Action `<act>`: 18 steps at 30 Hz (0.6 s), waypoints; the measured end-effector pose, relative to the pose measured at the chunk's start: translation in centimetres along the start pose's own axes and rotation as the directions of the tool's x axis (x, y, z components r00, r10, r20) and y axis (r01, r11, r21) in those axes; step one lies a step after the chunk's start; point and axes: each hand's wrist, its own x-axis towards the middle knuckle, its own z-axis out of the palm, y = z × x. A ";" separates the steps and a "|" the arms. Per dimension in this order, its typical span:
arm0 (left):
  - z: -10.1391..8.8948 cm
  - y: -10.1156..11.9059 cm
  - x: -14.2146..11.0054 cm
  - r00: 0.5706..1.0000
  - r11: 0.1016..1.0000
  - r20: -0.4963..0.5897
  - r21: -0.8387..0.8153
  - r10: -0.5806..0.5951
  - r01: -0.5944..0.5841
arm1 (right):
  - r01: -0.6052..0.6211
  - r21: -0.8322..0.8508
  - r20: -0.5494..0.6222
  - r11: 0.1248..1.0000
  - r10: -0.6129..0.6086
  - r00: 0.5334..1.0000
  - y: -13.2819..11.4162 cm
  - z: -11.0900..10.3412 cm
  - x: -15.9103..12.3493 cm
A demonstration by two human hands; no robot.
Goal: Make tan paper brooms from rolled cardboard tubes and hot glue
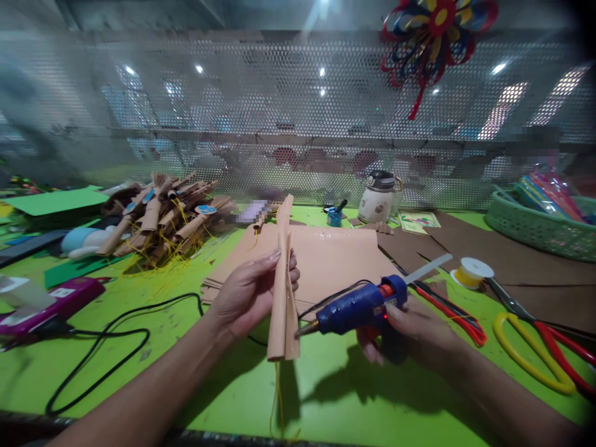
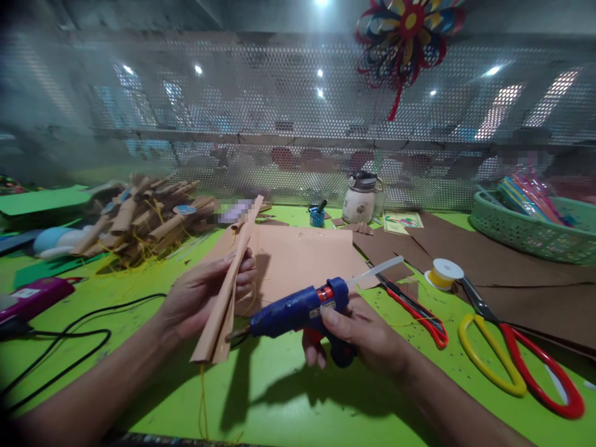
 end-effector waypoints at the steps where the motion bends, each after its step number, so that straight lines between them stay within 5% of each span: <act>1: 0.0 0.1 0.0 1.000 1.000 -0.003 0.004 0.004 -0.004 | -0.017 -0.004 0.013 1.000 0.017 1.000 0.1 -0.1 -0.1; 10: -0.2 -0.3 0.1 0.999 0.998 -0.051 0.069 0.009 -0.005 | -0.027 -0.081 -0.086 0.996 0.020 0.996 -1.2 0.7 0.2; 14: -0.5 -0.7 0.3 0.997 0.996 -0.068 0.091 0.023 -0.016 | -0.029 -0.327 -0.126 0.945 -0.013 0.992 -1.8 0.8 0.3; 18: -0.6 -0.7 0.6 0.994 0.992 -0.103 0.128 0.030 -0.017 | -0.069 -0.602 -0.156 0.796 -0.032 0.987 -2.0 0.6 -0.5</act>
